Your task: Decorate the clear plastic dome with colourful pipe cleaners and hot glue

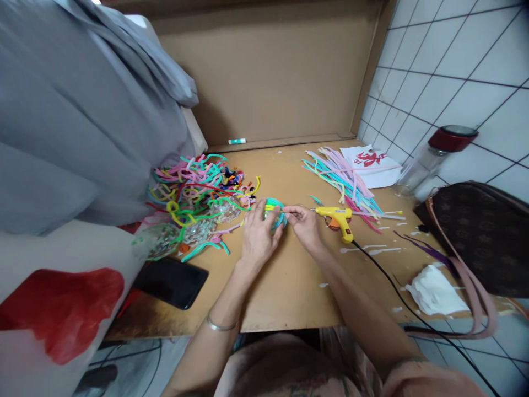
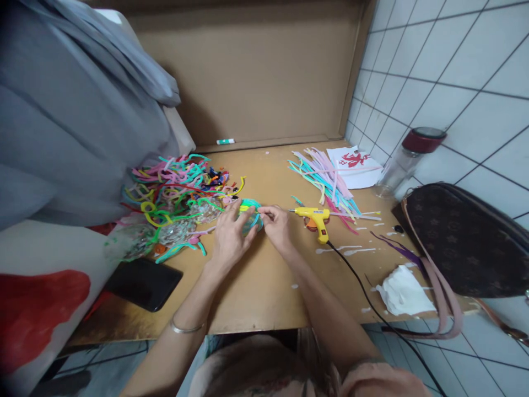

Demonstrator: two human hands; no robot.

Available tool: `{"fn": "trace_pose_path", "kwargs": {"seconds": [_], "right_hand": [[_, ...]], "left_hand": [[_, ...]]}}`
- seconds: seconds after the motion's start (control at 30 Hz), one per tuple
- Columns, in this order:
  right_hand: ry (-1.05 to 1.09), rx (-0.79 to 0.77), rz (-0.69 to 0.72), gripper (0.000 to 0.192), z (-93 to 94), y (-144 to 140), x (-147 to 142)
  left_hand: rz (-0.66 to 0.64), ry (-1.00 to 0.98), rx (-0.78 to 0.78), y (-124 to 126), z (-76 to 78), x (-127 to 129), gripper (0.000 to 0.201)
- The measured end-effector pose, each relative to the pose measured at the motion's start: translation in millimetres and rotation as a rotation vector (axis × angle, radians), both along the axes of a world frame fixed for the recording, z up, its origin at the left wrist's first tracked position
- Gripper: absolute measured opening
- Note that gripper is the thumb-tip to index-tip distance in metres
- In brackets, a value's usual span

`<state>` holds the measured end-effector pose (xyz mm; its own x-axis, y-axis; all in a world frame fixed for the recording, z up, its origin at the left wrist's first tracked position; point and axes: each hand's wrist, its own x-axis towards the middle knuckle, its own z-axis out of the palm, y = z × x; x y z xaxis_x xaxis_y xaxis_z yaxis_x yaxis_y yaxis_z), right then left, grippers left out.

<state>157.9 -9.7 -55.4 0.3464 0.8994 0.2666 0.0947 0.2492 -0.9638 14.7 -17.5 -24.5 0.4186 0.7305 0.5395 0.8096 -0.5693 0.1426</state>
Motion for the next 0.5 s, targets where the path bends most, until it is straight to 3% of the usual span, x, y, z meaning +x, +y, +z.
{"fn": "trace_pose_path", "kwargs": {"seconds": [0.27, 0.4, 0.5], "right_hand": [[-0.202, 0.017, 0.003, 0.015, 5.4, -5.3, -1.5], [-0.612, -0.040, -0.067, 0.020, 20.4, -19.9, 9.2], [-1.032, -0.180, -0.292, 0.024, 32.5, -38.6, 30.5]], "left_hand": [[0.013, 0.014, -0.016, 1.3, -0.2, 1.1, 0.039], [0.003, 0.001, -0.017, 3.4, -0.9, -0.5, 0.040], [0.012, -0.014, -0.034, 3.4, 0.4, -0.1, 0.039]]}}
